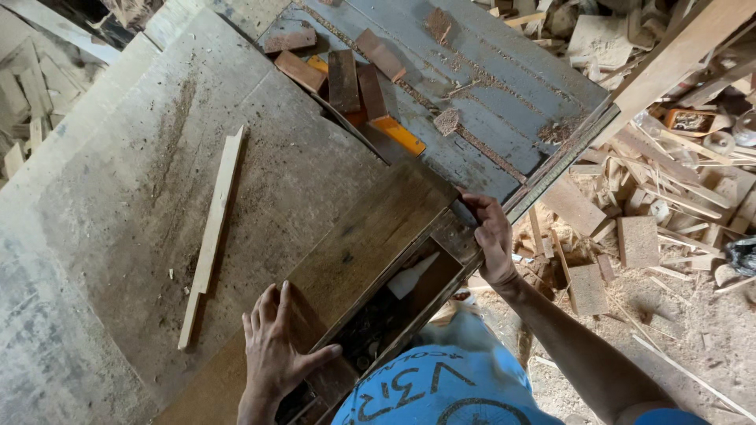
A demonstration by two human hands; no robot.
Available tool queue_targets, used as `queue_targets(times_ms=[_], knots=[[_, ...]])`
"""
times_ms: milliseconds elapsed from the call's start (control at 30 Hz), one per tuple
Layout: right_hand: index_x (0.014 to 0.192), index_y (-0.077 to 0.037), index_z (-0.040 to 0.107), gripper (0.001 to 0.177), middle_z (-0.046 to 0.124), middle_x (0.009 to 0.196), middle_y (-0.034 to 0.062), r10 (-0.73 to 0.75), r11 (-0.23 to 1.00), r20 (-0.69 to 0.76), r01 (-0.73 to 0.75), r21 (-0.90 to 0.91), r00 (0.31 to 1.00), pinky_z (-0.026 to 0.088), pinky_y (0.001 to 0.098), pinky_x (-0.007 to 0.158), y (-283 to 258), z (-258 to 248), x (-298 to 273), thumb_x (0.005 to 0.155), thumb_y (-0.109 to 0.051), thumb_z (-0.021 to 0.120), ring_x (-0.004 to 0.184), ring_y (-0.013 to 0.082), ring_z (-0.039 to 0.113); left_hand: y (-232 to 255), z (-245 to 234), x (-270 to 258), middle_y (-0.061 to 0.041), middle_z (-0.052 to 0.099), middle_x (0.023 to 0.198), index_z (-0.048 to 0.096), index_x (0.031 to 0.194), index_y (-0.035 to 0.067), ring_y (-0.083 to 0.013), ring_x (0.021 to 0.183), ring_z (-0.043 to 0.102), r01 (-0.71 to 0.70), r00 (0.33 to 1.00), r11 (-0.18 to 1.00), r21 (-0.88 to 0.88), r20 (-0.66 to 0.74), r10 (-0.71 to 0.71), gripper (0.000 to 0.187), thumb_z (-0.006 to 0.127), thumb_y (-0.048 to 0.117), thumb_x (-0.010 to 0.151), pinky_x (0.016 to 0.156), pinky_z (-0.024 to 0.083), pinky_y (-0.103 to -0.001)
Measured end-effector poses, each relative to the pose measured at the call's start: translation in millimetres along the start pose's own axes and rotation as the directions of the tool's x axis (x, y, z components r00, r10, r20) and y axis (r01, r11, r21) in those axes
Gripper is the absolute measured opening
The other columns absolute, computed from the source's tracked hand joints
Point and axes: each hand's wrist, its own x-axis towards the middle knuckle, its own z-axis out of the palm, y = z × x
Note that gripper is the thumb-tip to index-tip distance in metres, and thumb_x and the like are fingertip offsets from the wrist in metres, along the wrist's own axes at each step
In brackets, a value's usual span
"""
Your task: The person uses a table saw to cut long wooden planks into smaller pieces. They guide the wood through the saw blade with both hands, then move the cut pieces to a nearby pile of lumber.
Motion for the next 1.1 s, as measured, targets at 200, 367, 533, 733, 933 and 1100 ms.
queue_targets(times_ms=[200, 367, 533, 733, 933, 1100], knots=[[0.125, 0.0, 0.053, 0.056, 0.065, 0.129, 0.0181, -0.037, 0.998, 0.024, 0.035, 0.056, 0.999, 0.055, 0.0401, 0.099, 5, 1, -2, 0.093, -0.047, 0.055, 0.117, 0.0269, 0.065, 0, 1, -2, -0.018, 0.037, 0.151, 0.034, 0.155, 0.013, -0.0376, 0.142, 0.033, 0.033, 0.998, 0.997, 0.063, -0.053, -0.03, 0.137, 0.067, 0.093, 0.048, 0.113, 0.024, -0.063], [0.121, -0.001, 0.054, 0.06, 0.065, 0.129, 0.0196, -0.026, 0.999, 0.027, 0.026, 0.024, 0.999, 0.056, 0.0421, 0.104, 0, 4, -3, 0.096, -0.055, 0.051, 0.118, 0.0298, 0.067, 4, -2, -6, -0.016, 0.037, 0.152, 0.036, 0.154, 0.014, -0.036, 0.144, 0.032, 0.1, 0.994, 0.995, 0.017, -0.042, -0.099, 0.137, 0.075, 0.089, 0.045, 0.113, 0.025, -0.065], [0.121, 0.002, 0.055, 0.063, 0.065, 0.13, 0.0245, 0.061, 0.982, 0.029, -0.065, 0.179, 0.998, 0.058, 0.0402, 0.098, 11, -2, -5, 0.092, -0.054, 0.061, 0.121, 0.0321, 0.066, 0, 2, -6, -0.013, 0.04, 0.151, 0.037, 0.153, 0.015, -0.0338, 0.142, 0.035, 0.1, 0.992, 0.995, 0.022, -0.078, -0.098, 0.137, 0.079, 0.087, 0.043, 0.111, 0.029, -0.066], [0.119, 0.002, 0.057, 0.069, 0.067, 0.127, 0.0253, 0.075, 0.986, 0.023, -0.078, 0.149, 0.997, 0.058, 0.0399, 0.095, 7, -1, -4, 0.088, -0.06, 0.064, 0.124, 0.0325, 0.065, 5, -2, -5, -0.015, 0.032, 0.156, 0.031, 0.155, 0.014, -0.0352, 0.147, 0.028, 0.144, 0.99, 0.99, -0.013, -0.003, -0.144, 0.138, 0.079, 0.085, 0.046, 0.113, 0.02, -0.073], [0.12, 0.003, 0.057, 0.067, 0.067, 0.128, 0.0246, 0.073, 0.979, 0.004, -0.072, 0.189, 0.997, 0.059, 0.0419, 0.097, 14, -2, -7, 0.09, -0.056, 0.063, 0.121, 0.0323, 0.066, 1, -2, -4, -0.014, 0.036, 0.155, 0.035, 0.153, 0.017, -0.0353, 0.146, 0.029, 0.14, 0.99, 0.99, 0.018, 0.004, -0.14, 0.136, 0.077, 0.089, 0.045, 0.115, 0.021, -0.069], [0.125, 0.003, 0.053, 0.071, 0.066, 0.127, 0.0225, -0.032, 0.994, 0.003, 0.032, 0.104, 0.999, 0.058, 0.0409, 0.098, 6, 5, -7, 0.095, -0.061, 0.055, 0.117, 0.031, 0.067, -4, -2, -7, -0.016, 0.031, 0.156, 0.03, 0.157, 0.016, -0.038, 0.145, 0.028, 0.107, 0.994, 0.994, 0.035, 0.024, -0.108, 0.14, 0.068, 0.094, 0.047, 0.116, 0.016, -0.072]])
